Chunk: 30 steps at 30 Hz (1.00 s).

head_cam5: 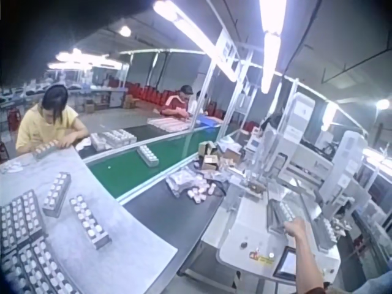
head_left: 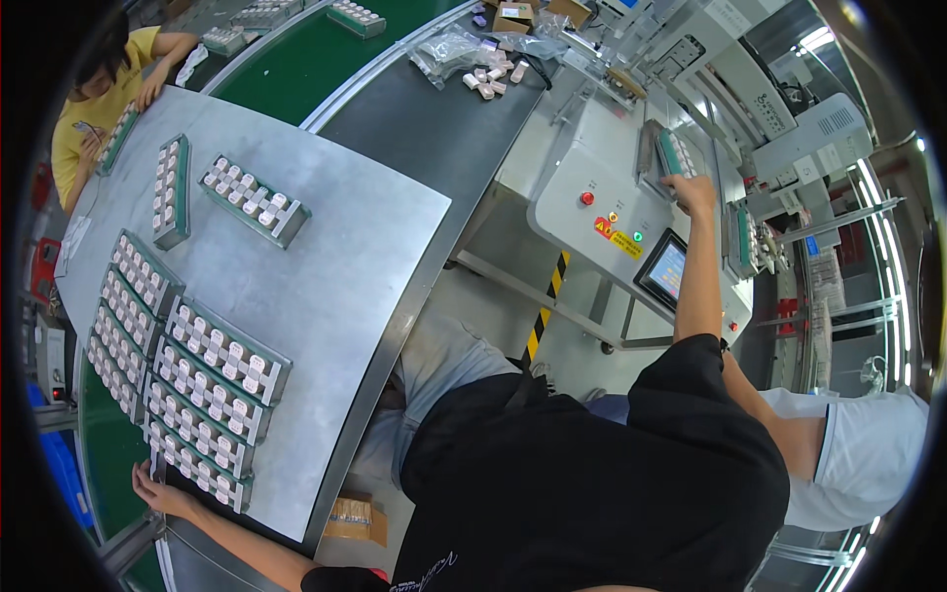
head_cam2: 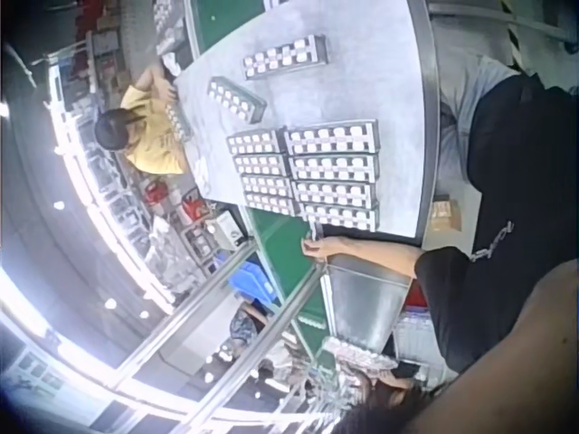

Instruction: Organizing and placing small electronic components into trays on a factory assembly line.

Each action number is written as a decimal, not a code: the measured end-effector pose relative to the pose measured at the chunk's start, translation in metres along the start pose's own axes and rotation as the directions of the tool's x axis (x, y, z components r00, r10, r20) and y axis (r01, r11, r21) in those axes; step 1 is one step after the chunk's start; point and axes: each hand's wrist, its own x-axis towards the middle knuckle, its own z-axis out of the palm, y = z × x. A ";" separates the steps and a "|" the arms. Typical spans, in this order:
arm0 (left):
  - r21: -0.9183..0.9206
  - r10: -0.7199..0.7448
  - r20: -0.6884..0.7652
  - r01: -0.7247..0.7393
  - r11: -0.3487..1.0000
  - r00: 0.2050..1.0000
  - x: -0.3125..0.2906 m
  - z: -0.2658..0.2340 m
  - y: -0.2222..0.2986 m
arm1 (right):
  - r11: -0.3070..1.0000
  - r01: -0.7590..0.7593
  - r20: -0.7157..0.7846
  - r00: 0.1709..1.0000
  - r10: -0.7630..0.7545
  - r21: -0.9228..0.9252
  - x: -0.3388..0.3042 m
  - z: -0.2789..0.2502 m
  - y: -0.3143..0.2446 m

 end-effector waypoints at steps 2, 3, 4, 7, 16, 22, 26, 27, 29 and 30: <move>0.011 -0.007 -0.004 0.007 1.000 1.000 -0.003 0.002 0.004 | 0.998 0.029 -0.017 0.999 -0.030 -0.060 0.011 0.005 -0.003; 0.023 -0.012 -0.011 0.013 1.000 1.000 -0.003 0.002 0.005 | 1.000 0.007 0.052 0.999 -0.006 -0.024 0.007 0.003 -0.013; 0.028 -0.013 -0.009 0.013 1.000 1.000 -0.003 0.000 0.005 | 1.000 -0.017 0.121 0.993 0.016 0.010 0.004 0.003 -0.020; 0.076 0.005 -0.003 -0.005 0.997 1.000 -0.003 0.002 0.007 | 0.982 0.068 0.020 0.998 -0.066 -0.175 0.008 0.016 -0.019; 0.107 -0.005 0.013 0.003 0.994 1.000 -0.007 0.006 0.012 | 0.871 0.420 -0.038 0.904 -0.425 0.254 -0.019 0.013 0.024; 0.126 0.057 0.019 -0.059 0.990 0.998 -0.003 0.001 0.003 | 0.797 0.462 -0.132 0.884 -0.448 0.388 -0.013 0.028 0.044; 0.133 0.093 0.066 -0.101 0.986 0.993 0.004 -0.005 -0.011 | 0.791 0.497 -0.151 0.866 -0.476 0.357 0.002 0.027 0.039; 0.143 0.110 0.072 -0.119 0.982 0.991 0.003 -0.003 -0.008 | 0.796 0.492 -0.148 0.869 -0.472 0.353 0.001 0.027 0.039; 0.103 0.046 0.035 -0.050 0.993 0.998 -0.001 0.003 -0.002 | 0.826 0.470 -0.173 0.883 -0.437 0.312 -0.006 0.035 0.043; 0.068 -0.016 -0.010 0.017 0.998 1.000 -0.005 0.003 0.006 | 0.837 0.456 -0.207 0.889 -0.409 0.302 -0.021 0.038 0.040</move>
